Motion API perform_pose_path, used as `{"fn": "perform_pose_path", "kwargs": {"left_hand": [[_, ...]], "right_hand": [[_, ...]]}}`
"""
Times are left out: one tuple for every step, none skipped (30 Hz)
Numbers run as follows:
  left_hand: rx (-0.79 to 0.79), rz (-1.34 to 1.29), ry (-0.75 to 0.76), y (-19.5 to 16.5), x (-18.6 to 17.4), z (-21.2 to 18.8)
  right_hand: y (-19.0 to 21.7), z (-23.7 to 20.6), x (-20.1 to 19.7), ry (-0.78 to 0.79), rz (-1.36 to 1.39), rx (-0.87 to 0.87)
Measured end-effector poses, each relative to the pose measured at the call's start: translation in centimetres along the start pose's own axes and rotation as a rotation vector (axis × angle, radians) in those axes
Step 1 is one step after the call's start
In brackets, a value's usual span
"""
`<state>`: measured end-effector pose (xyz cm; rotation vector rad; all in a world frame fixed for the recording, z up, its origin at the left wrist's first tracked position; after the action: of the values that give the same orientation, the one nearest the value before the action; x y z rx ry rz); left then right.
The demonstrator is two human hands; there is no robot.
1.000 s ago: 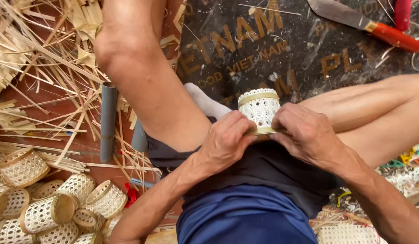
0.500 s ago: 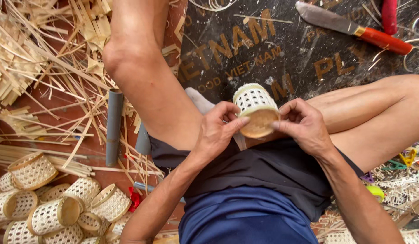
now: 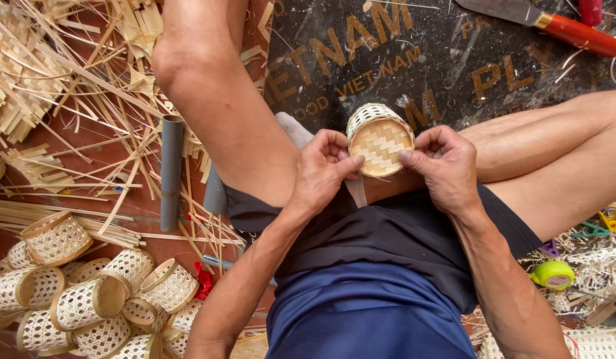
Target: The person sits on the floor weaving small openwork bamboo baskets. They fold and tuck bamboo strips around a woven basket body, fit a round woven lid onto a basket, use pliers to trim and secure a bamboo strip, and press the lid and rim into place, with finished baskets accumulating beside them.
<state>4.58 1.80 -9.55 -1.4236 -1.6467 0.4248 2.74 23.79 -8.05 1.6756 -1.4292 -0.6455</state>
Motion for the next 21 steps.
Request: {"fn": "perform_pose_path", "kwargs": {"left_hand": [[0.005,0.000,0.001,-0.1,0.0,0.0],[0.006,-0.003,0.002,-0.2,0.2,-0.1],[-0.007,0.006,-0.003,-0.2,0.2,-0.2],[-0.014,0.018,-0.008,-0.3,0.3,-0.3],[-0.025,0.028,-0.014,-0.3,0.3,-0.4],[-0.022,0.022,-0.015,-0.3,0.4,-0.4],[-0.017,0.017,-0.016,-0.4,0.5,-0.4],[-0.014,0.011,-0.018,-0.4,0.7,-0.3],[-0.008,-0.013,-0.020,-0.4,0.7,-0.3],[0.002,-0.034,-0.021,-0.3,0.8,-0.1],[0.013,-0.054,-0.023,-0.3,0.8,0.0],[0.014,-0.077,-0.023,-0.2,0.9,0.1],[0.018,-0.100,-0.023,-0.1,0.9,0.3],[0.026,-0.122,-0.021,0.0,0.8,0.4],[0.034,-0.130,-0.017,0.0,0.8,0.6],[0.036,-0.140,-0.017,0.1,0.8,0.6],[0.036,-0.151,-0.014,0.1,0.8,0.7],[0.025,-0.164,-0.021,0.3,0.8,0.7],[0.020,-0.175,-0.027,0.4,0.7,0.7],[0.016,-0.184,-0.034,0.5,0.7,0.7],[0.026,-0.180,-0.024,0.5,0.7,0.8]], "right_hand": [[0.0,-0.1,0.2,-0.004,0.016,-0.005],[0.0,-0.3,0.3,-0.010,0.031,-0.007],[-0.1,-0.4,0.6,-0.007,0.096,-0.010],[-0.2,-0.5,1.0,-0.003,0.162,-0.019],[-0.3,-0.6,1.5,0.003,0.227,-0.024],[-0.1,-0.9,1.8,-0.009,0.225,-0.050],[0.1,-1.0,2.2,-0.020,0.222,-0.077],[0.3,-1.1,2.5,-0.031,0.219,-0.103],[0.3,-1.2,2.7,-0.052,0.239,-0.111],[0.3,-1.2,2.8,-0.072,0.259,-0.122],[0.3,-1.2,2.8,-0.092,0.279,-0.136],[0.1,-1.2,2.9,-0.097,0.304,-0.117],[-0.2,-1.1,3.0,-0.102,0.328,-0.102],[-0.4,-1.0,3.0,-0.105,0.350,-0.091],[-0.2,-1.0,2.9,-0.113,0.311,-0.109],[-0.2,-1.0,2.8,-0.122,0.273,-0.119],[-0.1,-1.0,2.7,-0.133,0.234,-0.128],[-0.3,-1.1,2.5,-0.147,0.252,-0.122],[-0.5,-1.1,2.5,-0.160,0.269,-0.122],[-0.7,-1.2,2.4,-0.171,0.287,-0.124],[-0.6,-1.2,2.3,-0.168,0.285,-0.147]]}}
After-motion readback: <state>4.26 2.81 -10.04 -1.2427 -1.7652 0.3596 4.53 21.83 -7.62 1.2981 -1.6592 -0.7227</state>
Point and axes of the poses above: each hand's wrist, its own z-axis towards the middle knuckle, its own x-axis out of the palm, y = z × x, the point moved 9 cm from there along z, towards the middle knuckle, and after that the axes turned 12 degrees about y, right-handed, at the moved point
